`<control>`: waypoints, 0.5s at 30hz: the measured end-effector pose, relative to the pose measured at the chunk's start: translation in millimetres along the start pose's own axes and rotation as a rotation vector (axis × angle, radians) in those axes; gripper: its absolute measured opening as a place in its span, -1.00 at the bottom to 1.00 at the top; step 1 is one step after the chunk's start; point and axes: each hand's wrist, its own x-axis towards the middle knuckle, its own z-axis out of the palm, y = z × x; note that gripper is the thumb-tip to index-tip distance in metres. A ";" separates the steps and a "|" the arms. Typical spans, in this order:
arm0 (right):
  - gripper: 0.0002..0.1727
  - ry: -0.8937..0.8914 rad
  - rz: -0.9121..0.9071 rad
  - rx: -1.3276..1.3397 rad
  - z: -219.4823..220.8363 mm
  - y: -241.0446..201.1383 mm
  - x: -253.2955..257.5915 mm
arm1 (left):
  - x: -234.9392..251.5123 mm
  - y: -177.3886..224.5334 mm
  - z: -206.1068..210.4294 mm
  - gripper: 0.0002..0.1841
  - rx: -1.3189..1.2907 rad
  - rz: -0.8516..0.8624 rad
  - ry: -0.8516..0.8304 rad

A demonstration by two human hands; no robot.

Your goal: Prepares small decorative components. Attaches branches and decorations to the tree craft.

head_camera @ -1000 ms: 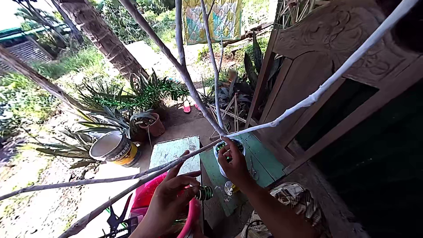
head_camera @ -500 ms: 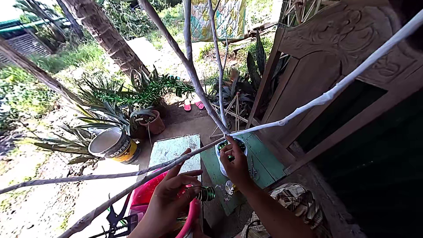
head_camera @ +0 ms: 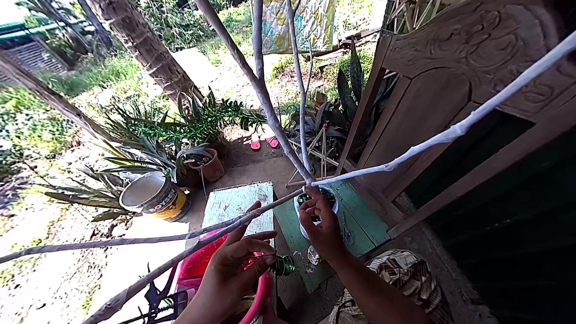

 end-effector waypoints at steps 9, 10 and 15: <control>-0.43 -0.093 -0.049 -0.362 -5.0 2.9 13.9 | -0.2 2.7 -1.1 -0.92 -0.023 0.019 0.004; -0.45 -0.108 -0.042 -0.327 -6.1 -1.6 13.6 | 0.0 3.0 -1.0 -0.93 -0.019 0.021 0.003; -0.46 -0.052 0.002 -0.170 -7.2 -5.3 8.3 | -0.1 3.6 -1.6 -0.94 -0.012 0.017 -0.003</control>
